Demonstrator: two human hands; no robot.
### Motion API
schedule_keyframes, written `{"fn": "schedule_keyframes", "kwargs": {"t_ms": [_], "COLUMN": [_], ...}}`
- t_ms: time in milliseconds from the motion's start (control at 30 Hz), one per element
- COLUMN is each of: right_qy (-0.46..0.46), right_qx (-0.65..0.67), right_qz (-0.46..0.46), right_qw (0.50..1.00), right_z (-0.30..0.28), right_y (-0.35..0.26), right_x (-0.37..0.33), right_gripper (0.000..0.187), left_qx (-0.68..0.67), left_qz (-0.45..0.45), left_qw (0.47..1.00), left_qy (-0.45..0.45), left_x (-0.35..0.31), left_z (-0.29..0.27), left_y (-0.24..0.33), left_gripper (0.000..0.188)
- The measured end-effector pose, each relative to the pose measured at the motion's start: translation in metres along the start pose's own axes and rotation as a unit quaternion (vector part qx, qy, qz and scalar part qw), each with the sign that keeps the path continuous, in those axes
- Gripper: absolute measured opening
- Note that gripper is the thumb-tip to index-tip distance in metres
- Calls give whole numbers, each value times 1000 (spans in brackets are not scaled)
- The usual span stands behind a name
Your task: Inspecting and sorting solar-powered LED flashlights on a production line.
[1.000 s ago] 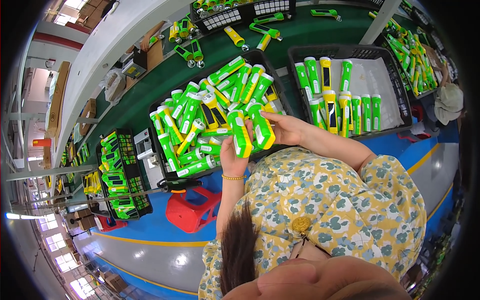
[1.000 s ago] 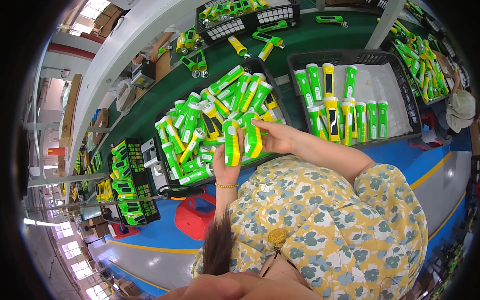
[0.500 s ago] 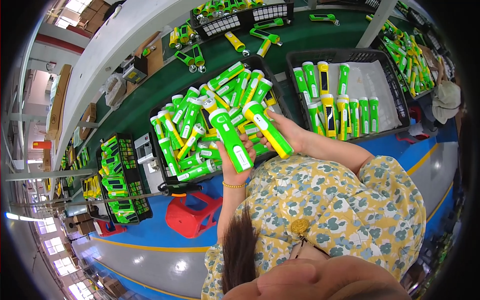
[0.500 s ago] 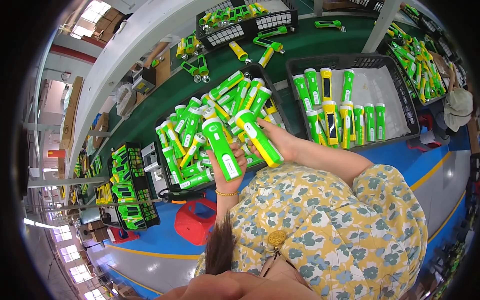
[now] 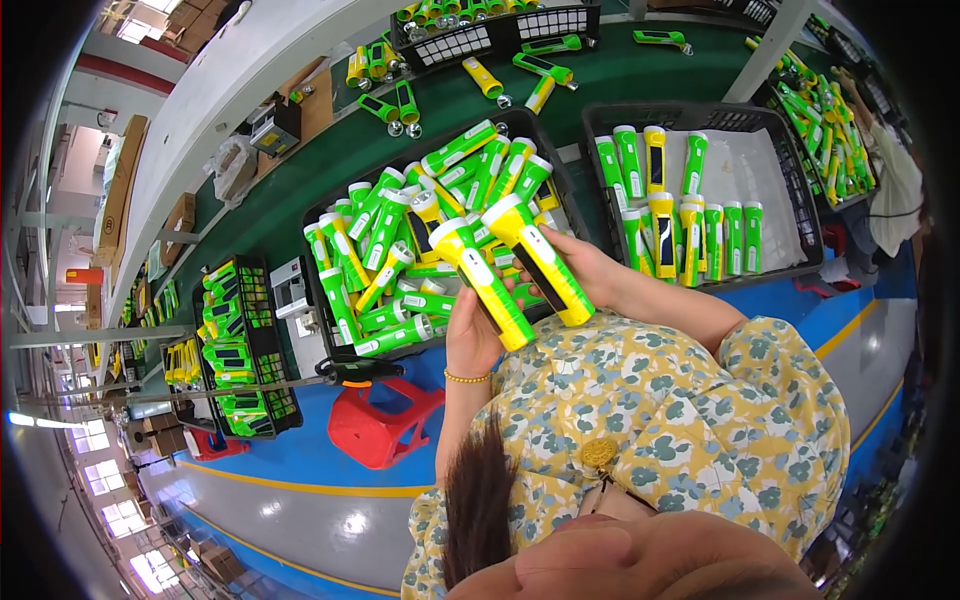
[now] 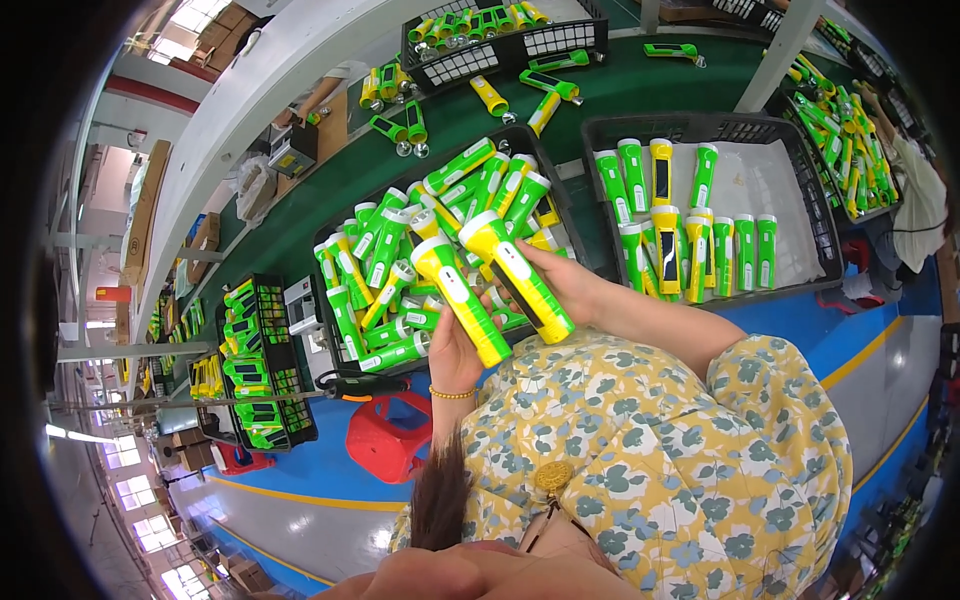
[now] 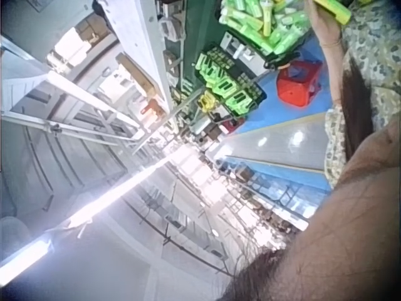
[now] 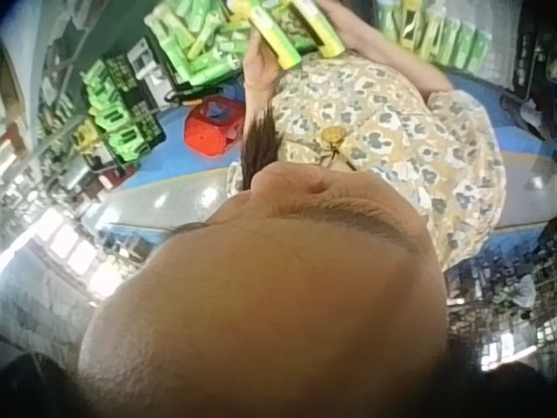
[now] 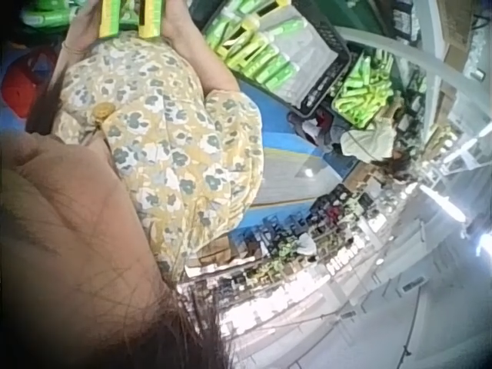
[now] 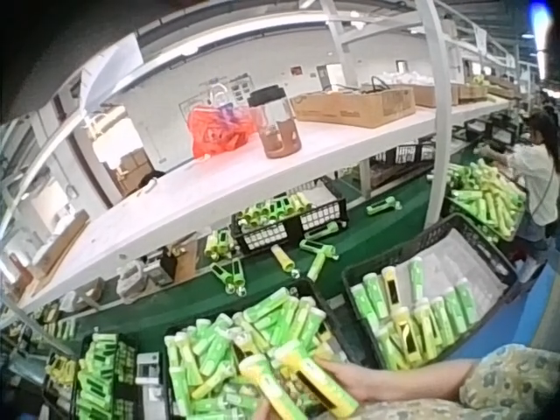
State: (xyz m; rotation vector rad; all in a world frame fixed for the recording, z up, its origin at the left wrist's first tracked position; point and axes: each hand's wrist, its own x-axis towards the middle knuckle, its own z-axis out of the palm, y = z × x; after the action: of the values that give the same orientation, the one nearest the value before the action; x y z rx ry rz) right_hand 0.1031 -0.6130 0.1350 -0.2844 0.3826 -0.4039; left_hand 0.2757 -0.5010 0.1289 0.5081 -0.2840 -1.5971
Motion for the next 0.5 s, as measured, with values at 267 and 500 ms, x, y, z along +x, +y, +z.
{"fn": "schedule_keyframes", "kwargs": {"t_ms": [267,500], "right_qy": [67,90], "right_qx": [-55,-40], "right_qz": [-28,-40], "right_qw": [996,994], "right_z": [6,17], "right_y": [-5,-8], "right_x": [-7,-13], "right_gripper": [51,49], "left_qx": [141,131], "left_qz": [50,44], "left_qw": [989,990], "left_qy": [6,41], "left_x": [1,2], "left_z": [31,29], "left_y": [11,8], "left_gripper": [50,59]}}
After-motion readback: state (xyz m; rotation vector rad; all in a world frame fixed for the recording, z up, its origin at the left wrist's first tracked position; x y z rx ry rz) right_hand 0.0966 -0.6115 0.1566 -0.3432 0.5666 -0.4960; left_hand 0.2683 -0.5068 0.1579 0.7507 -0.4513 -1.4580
